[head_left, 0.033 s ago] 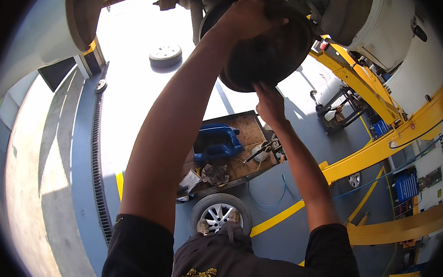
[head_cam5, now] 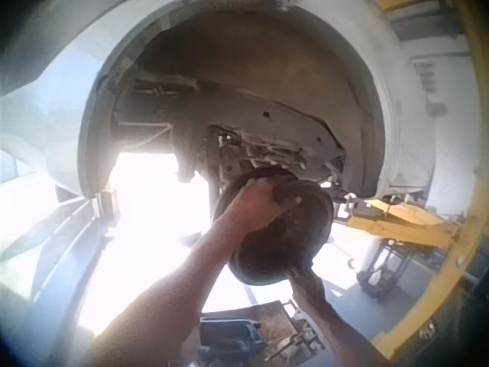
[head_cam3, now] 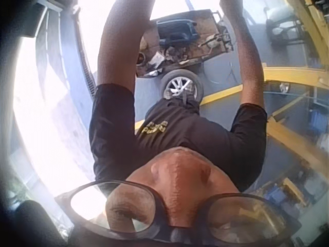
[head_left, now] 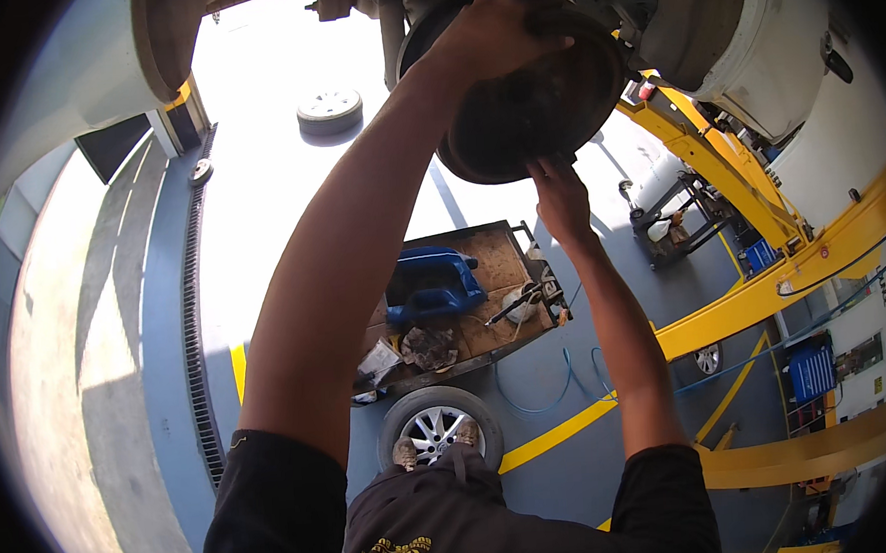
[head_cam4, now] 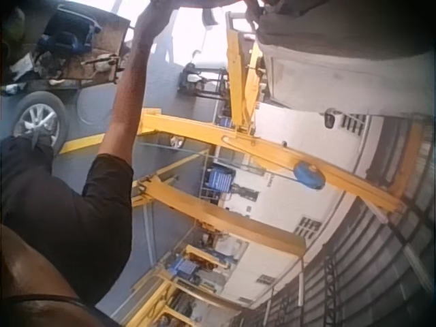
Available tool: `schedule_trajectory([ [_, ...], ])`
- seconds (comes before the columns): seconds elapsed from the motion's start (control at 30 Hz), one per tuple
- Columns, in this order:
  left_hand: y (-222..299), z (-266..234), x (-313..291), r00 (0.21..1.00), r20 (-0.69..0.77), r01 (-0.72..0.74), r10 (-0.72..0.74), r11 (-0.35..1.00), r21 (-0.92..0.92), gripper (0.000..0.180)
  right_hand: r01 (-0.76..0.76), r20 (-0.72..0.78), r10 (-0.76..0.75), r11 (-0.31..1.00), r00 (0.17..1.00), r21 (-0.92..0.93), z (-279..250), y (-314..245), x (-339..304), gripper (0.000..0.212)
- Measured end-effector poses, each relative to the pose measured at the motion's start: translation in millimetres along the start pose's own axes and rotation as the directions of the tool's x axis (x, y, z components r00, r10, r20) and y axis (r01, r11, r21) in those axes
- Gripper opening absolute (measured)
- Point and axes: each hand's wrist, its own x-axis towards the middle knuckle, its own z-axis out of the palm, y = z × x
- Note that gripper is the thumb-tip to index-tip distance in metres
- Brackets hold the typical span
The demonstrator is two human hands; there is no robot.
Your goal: The person works on a vehicle's rear drum brake assembly while the car is on a lift. They wipe the drum interior with a rag, apply lubricant with a brush, and install the brake drum back onto the hub.
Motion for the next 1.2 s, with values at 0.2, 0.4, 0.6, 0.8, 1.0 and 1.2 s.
schedule_trajectory([
  [0.2,-14,8,-18,0.97,-0.21,-0.142,0.119,0.985,-0.095,0.059,-0.275,-0.06,0.314,0.896,0.948,0.348,21,-102,-2,0.068],
  [0.4,-3,-3,-24,0.982,-0.175,-0.093,0.073,0.99,-0.106,0.059,0.013,-0.059,-0.012,1.0,0.998,0.022,-5,1,-10,0.063],
  [0.6,-1,-3,-42,0.964,-0.263,-0.083,0.044,0.987,-0.139,0.062,-0.322,-0.054,0.374,0.856,0.926,0.405,14,-108,-4,0.068],
  [0.8,-7,-2,-38,0.969,-0.233,-0.112,0.076,0.983,-0.146,0.069,-0.094,-0.037,0.097,0.993,0.995,0.071,-5,-14,-15,0.07],
  [1.0,-8,6,-61,0.96,-0.272,0.02,-0.072,0.982,-0.189,0.077,-0.343,-0.047,0.412,0.811,0.91,0.474,3,-135,1,0.067],
  [1.2,-4,5,-60,0.976,-0.215,-0.013,-0.046,0.964,-0.265,0.082,-0.016,-0.102,0.008,0.997,0.995,-0.082,2,0,-29,0.066],
])
